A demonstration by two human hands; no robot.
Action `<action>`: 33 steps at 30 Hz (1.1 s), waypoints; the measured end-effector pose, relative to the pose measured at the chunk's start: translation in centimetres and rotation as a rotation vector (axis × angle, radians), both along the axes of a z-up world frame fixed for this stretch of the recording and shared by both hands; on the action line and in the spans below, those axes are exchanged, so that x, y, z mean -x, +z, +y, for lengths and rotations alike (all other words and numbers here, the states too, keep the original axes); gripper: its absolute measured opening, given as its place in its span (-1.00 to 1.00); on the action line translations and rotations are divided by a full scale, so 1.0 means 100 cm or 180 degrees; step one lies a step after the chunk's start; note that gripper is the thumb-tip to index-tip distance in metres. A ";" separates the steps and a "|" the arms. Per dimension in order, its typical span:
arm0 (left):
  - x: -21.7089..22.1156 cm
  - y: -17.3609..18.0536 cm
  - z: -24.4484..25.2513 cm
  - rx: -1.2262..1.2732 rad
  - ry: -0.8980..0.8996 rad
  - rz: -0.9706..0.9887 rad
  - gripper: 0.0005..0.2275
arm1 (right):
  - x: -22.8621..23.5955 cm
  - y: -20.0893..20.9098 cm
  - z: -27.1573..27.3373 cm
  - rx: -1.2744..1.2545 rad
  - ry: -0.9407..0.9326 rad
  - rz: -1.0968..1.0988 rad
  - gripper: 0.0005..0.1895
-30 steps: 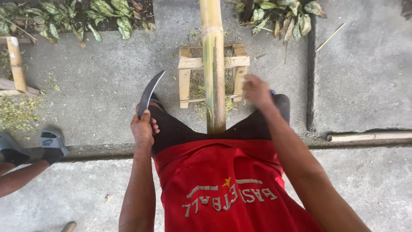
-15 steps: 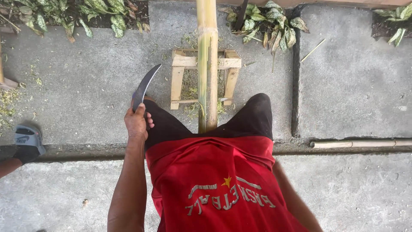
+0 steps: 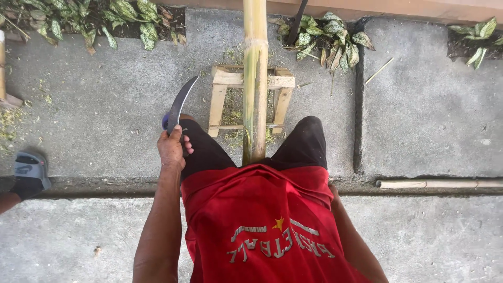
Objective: The recorder is using a curved blade to scrape and smooth a long piece of bamboo positioned on a wooden stand.
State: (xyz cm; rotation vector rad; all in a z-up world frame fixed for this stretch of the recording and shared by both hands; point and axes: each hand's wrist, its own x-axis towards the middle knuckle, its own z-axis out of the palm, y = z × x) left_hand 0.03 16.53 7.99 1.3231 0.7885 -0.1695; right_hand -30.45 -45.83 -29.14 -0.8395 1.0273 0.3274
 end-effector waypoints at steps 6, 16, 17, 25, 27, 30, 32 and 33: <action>0.003 -0.013 -0.004 0.0169 0.0021 -0.0230 -0.84 | -0.028 0.027 -0.031 0.3039 0.2220 -0.0085 -0.65; 0.010 -0.010 0.002 0.0192 0.0092 -0.0232 -0.84 | 0.024 0.006 -0.034 0.4133 0.2707 -0.0583 -0.77; 0.010 -0.007 -0.001 0.0128 0.0097 -0.0164 -0.84 | 0.024 0.001 -0.029 0.4349 0.2749 -0.0686 -0.79; 0.000 0.008 -0.016 -0.0260 -0.0242 0.0052 -0.87 | -0.086 0.155 0.050 0.6189 0.3943 -0.0890 -0.54; -0.010 0.028 -0.021 -0.0414 -0.0390 0.0160 -0.87 | -0.126 0.199 0.068 0.4255 0.1893 -0.0775 -0.72; -0.008 0.054 -0.028 -0.0435 -0.0557 -0.0037 -0.84 | -0.165 0.267 0.092 0.2414 0.0033 -0.0256 -0.78; -0.011 0.052 -0.034 -0.0430 -0.0613 -0.0014 -0.84 | -0.197 0.313 0.108 0.2974 0.0171 -0.0353 -0.80; -0.015 0.051 -0.037 -0.0415 -0.0699 -0.0003 -0.84 | -0.215 0.336 0.116 0.3544 0.0279 -0.0452 -0.81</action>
